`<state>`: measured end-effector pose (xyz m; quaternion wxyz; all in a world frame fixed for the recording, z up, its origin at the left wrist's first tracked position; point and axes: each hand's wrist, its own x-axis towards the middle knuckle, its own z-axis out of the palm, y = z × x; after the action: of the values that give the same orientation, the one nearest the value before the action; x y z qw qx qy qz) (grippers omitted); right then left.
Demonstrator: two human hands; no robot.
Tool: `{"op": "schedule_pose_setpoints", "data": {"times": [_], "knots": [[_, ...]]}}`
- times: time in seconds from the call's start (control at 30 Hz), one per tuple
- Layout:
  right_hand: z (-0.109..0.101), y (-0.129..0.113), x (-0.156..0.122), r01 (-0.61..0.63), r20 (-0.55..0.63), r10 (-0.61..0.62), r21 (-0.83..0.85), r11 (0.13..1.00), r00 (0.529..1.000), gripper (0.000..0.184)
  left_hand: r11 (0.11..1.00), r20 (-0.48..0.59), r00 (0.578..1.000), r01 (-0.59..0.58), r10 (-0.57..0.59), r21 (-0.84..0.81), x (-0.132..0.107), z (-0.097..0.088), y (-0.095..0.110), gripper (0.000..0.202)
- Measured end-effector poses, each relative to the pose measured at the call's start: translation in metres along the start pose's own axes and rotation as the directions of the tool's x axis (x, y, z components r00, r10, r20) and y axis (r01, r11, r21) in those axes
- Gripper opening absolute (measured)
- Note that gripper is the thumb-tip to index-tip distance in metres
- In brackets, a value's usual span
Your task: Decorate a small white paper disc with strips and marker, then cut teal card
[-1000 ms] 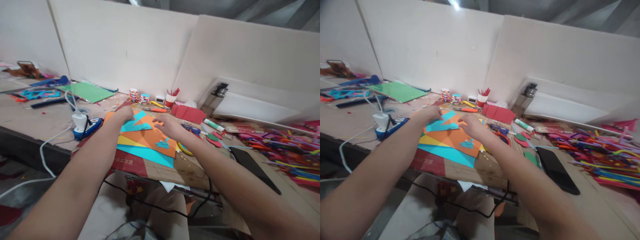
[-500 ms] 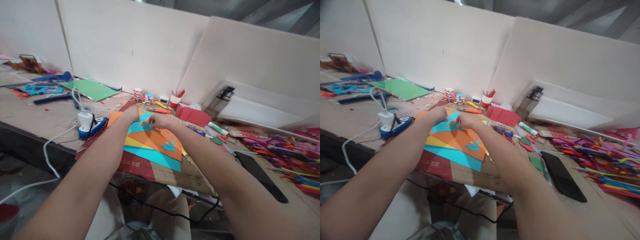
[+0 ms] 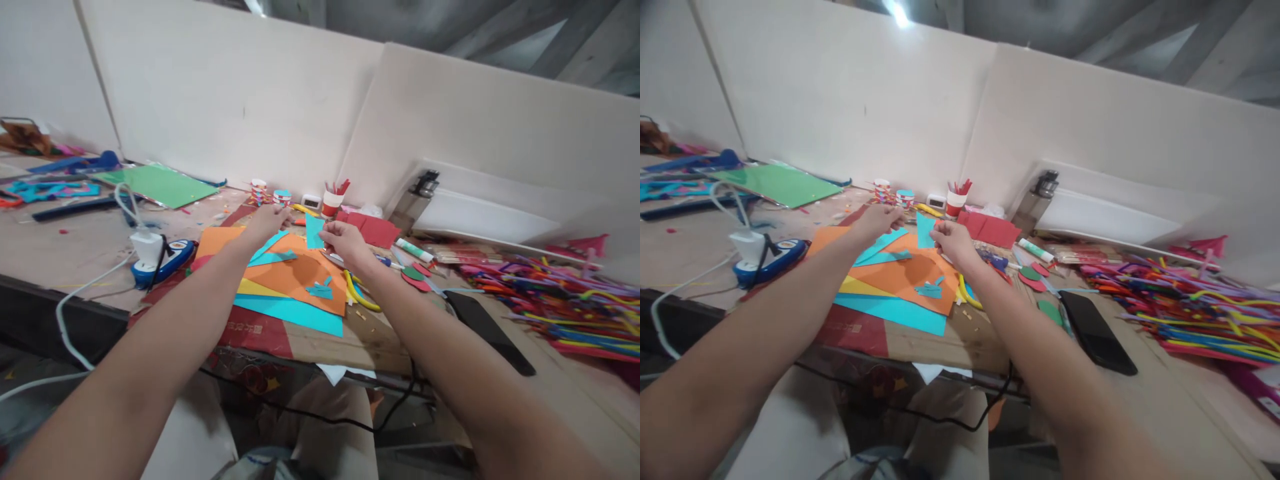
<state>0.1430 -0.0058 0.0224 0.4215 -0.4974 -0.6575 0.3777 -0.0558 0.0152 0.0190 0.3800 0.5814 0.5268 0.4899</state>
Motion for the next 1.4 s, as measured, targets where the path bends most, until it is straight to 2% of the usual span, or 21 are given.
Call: {"op": "schedule_pose_setpoints", "data": {"times": [0.07, 0.13, 0.2, 0.3, 0.4, 0.53, 0.67, 0.77, 0.87, 1.13, 1.4], "knots": [[-0.007, 0.004, -0.011, -0.015, -0.049, 0.020, 0.098, 0.995, 0.999, 0.015, 0.981, 0.221, 0.975, 0.048, -0.005, -0.189, -0.012, 0.020, 0.007, 0.039], [-0.012, 0.010, -0.020, 0.001, -0.095, 0.013, 0.151, 0.989, 0.995, 0.022, 0.962, 0.390, 0.920, 0.069, 0.041, -0.265, -0.023, 0.037, 0.011, 0.041], [-0.014, 0.015, -0.026, 0.024, -0.119, -0.003, 0.174, 0.985, 0.993, 0.028, 0.966, 0.455, 0.888, 0.050, 0.073, -0.254, -0.031, 0.049, 0.011, 0.037], [-0.017, 0.018, -0.035, 0.048, -0.100, -0.034, 0.139, 0.989, 0.994, 0.025, 0.980, 0.413, 0.908, 0.017, 0.068, -0.198, -0.034, 0.055, 0.010, 0.029], [-0.023, 0.016, -0.042, 0.077, -0.050, -0.078, -0.023, 0.997, 0.996, 0.020, 0.985, 0.380, 0.925, 0.052, 0.016, -0.166, -0.032, 0.052, 0.009, 0.023], [-0.033, 0.010, -0.051, 0.122, 0.152, -0.089, -0.223, 0.967, 0.984, 0.016, 0.984, 0.403, 0.914, 0.109, -0.042, -0.144, -0.029, 0.048, 0.004, 0.018], [-0.037, 0.003, -0.059, 0.195, 0.369, -0.057, -0.349, 0.916, 0.928, 0.013, 0.982, 0.363, 0.932, 0.060, 0.008, -0.177, -0.027, 0.049, -0.002, 0.016], [-0.036, -0.002, -0.064, 0.248, 0.453, -0.015, -0.459, 0.853, 0.891, 0.012, 0.977, 0.337, 0.941, 0.071, 0.001, -0.200, -0.025, 0.049, -0.005, 0.015], [-0.035, -0.003, -0.066, 0.283, 0.489, 0.010, -0.522, 0.805, 0.872, 0.011, 0.975, 0.321, 0.947, 0.066, 0.006, -0.213, -0.025, 0.049, -0.005, 0.014], [-0.030, -0.007, -0.070, 0.298, 0.524, 0.084, -0.600, 0.742, 0.847, 0.010, 0.983, 0.315, 0.949, 0.074, -0.019, -0.166, -0.029, 0.050, -0.002, 0.010], [-0.026, 0.000, -0.072, 0.303, 0.531, 0.118, -0.637, 0.709, 0.839, 0.007, 0.968, 0.363, 0.931, 0.120, -0.033, -0.221, -0.026, 0.050, -0.004, 0.009]]}}
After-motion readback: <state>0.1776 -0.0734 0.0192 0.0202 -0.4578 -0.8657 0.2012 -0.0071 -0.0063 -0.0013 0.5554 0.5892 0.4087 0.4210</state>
